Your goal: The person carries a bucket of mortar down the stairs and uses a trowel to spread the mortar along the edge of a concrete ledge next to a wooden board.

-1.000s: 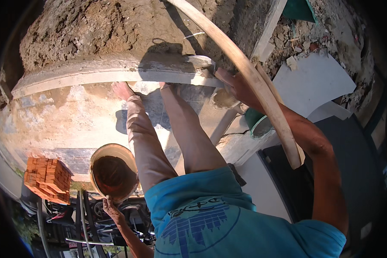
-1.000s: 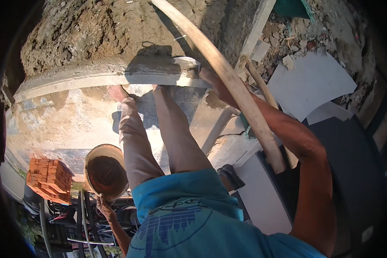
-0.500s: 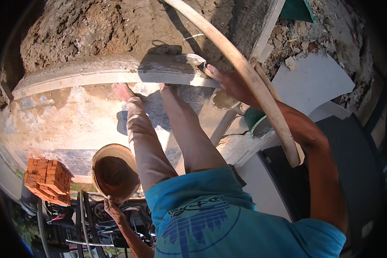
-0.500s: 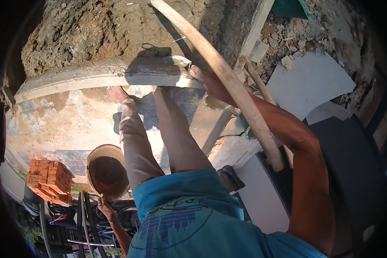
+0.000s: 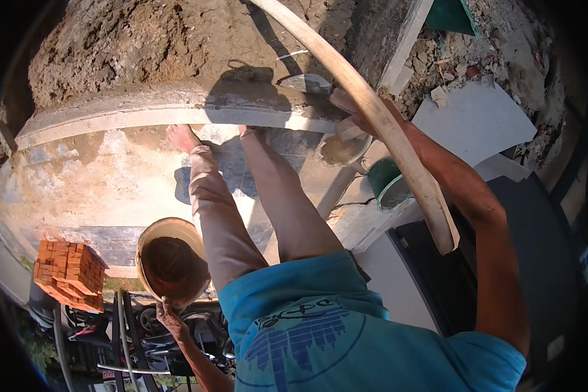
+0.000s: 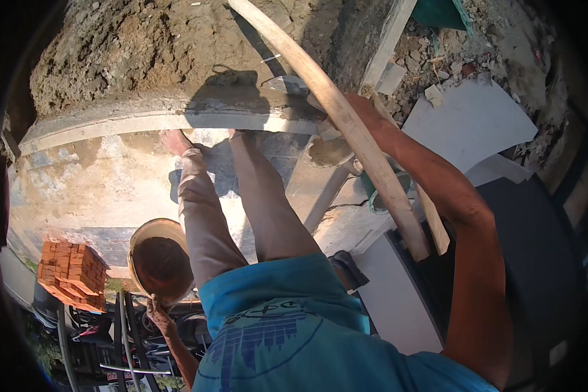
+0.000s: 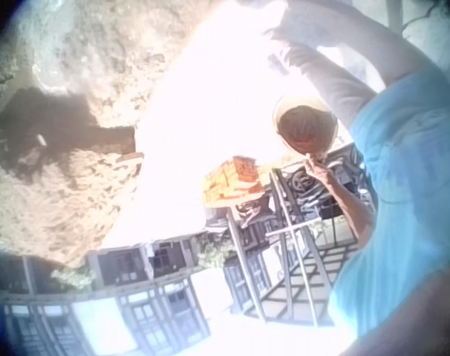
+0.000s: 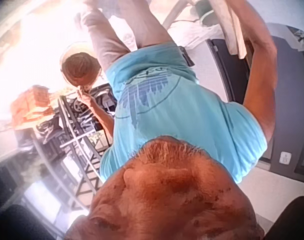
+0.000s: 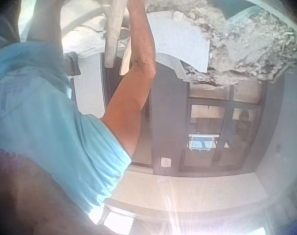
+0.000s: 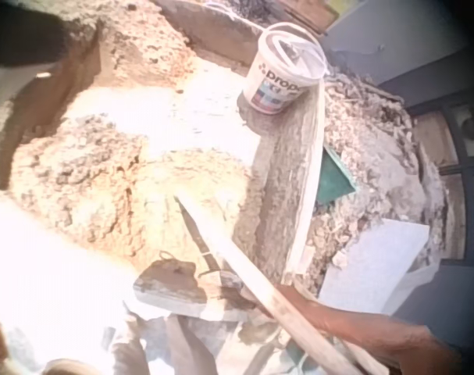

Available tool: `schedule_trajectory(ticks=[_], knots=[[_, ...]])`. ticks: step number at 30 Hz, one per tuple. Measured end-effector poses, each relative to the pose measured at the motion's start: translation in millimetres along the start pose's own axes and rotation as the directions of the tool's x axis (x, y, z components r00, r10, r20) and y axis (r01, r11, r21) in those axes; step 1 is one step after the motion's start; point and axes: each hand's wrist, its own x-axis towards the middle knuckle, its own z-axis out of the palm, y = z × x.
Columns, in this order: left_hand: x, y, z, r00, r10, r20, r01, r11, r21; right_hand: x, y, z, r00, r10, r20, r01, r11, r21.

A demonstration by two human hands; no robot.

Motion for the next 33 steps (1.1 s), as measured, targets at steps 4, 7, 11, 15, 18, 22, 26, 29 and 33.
schedule_trajectory(ticks=[4,7,11,15,18,22,26,29,33], knots=[[10.1,47.8,33.5,0.979,-0.191,-0.077,0.177,0.971,-0.158,-19.9,-118.7,-21.1,0.942,0.327,-0.069,-0.321,0.943,0.088],[15.1,52.0,29.2,0.959,-0.283,-0.025,0.274,0.944,-0.182,-8.5,-118.7,-5.8,0.913,0.341,-0.222,-0.379,0.912,-0.156],[10.1,26.4,17.9,0.998,0.027,-0.06,-0.025,0.999,0.038,16.3,-24.3,19.4,0.936,0.32,-0.149,-0.342,0.925,-0.165],[-6.7,-16.9,7.1,0.985,-0.166,0.049,0.172,0.97,-0.169,-12.7,-46.0,9.9,0.901,-0.07,-0.428,-0.06,0.957,-0.283],[-6.7,-19.4,9.9,0.967,-0.237,0.09,0.251,0.947,-0.201,-24.0,-136.0,-17.3,0.904,0.256,-0.343,-0.289,0.956,-0.049],[14.0,50.0,35.0,0.934,-0.357,-0.031,0.339,0.909,-0.242,0.3,-113.1,-1.2,0.917,0.393,-0.075,-0.367,0.752,-0.548],[14.7,46.1,14.2,0.972,-0.234,0.027,0.235,0.961,-0.144,30.5,-52.1,8.8,0.931,0.282,-0.23,-0.359,0.821,-0.444],[5.4,47.4,22.9,0.944,-0.315,-0.096,0.278,0.919,-0.279,22.3,-43.0,-2.5,0.917,0.378,-0.128,-0.389,0.918,-0.077],[8.7,47.1,25.7,0.982,-0.182,-0.044,0.174,0.973,-0.15,-4.6,-91.5,-16.5,0.946,0.266,-0.183,-0.309,0.911,-0.272]])
